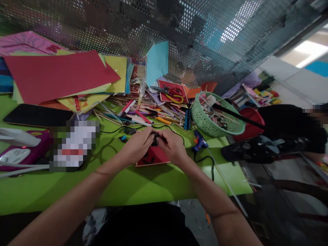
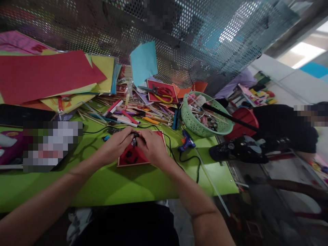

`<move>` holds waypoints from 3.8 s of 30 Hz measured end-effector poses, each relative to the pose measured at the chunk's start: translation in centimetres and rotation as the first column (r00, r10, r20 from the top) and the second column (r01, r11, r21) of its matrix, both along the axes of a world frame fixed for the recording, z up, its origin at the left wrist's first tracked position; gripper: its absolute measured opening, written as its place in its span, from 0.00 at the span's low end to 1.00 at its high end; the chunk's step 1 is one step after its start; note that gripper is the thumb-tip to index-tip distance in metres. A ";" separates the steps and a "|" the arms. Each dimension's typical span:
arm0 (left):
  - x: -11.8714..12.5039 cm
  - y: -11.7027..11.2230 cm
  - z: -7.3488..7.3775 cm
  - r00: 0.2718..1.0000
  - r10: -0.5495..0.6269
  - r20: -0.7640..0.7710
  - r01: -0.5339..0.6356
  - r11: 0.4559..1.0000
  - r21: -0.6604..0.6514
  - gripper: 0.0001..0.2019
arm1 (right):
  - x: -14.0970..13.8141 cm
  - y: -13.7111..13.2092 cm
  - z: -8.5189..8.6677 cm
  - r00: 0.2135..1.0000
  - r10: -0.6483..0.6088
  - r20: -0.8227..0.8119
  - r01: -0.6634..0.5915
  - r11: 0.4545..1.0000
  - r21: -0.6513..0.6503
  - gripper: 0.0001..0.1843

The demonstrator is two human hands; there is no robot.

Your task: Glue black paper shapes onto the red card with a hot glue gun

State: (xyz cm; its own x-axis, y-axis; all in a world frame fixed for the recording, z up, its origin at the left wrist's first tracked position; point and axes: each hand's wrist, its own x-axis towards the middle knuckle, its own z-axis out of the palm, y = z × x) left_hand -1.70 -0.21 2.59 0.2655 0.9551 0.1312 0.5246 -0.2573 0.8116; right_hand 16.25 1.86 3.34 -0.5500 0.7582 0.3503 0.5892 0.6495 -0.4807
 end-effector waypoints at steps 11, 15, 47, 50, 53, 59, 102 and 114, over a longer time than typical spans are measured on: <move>0.1 0.1 0.2 0.998 -0.022 0.063 0.024 0.999 -0.032 0.11 | 0.0 0.0 -0.2 0.999 0.013 0.041 -0.018 0.992 0.121 0.09; 0.3 -0.1 0.1 0.998 -0.010 0.062 0.011 1.000 -0.025 0.10 | -0.1 0.0 -0.2 0.998 0.005 0.060 -0.012 0.993 0.118 0.10; 0.5 -0.3 0.4 0.995 -0.006 -0.102 0.007 1.000 0.010 0.12 | 0.1 0.0 0.0 1.000 0.003 -0.013 -0.003 1.000 0.029 0.11; 0.6 -0.4 0.4 0.992 0.008 -0.128 -0.006 1.000 0.015 0.11 | 0.0 0.0 -0.1 1.000 -0.005 -0.019 0.005 1.000 0.012 0.11; 0.5 -0.3 0.3 0.997 0.015 -0.074 -0.014 1.000 0.013 0.12 | 0.0 0.0 0.0 0.999 -0.014 -0.037 0.013 1.000 -0.021 0.11; 0.0 0.4 -0.2 0.971 -0.080 0.224 0.090 0.995 -0.035 0.15 | 0.3 0.3 -0.1 0.997 -0.052 -0.050 0.053 0.998 0.030 0.09; 0.4 0.2 -0.4 0.950 -0.046 0.308 0.069 0.996 -0.063 0.10 | -0.1 -0.1 -0.5 1.000 -0.016 0.011 0.014 0.979 0.202 0.10; 0.5 0.1 -0.4 0.978 -0.037 0.207 0.042 0.999 -0.020 0.12 | -0.3 -0.4 -0.2 1.000 -0.007 0.010 0.005 0.984 0.180 0.10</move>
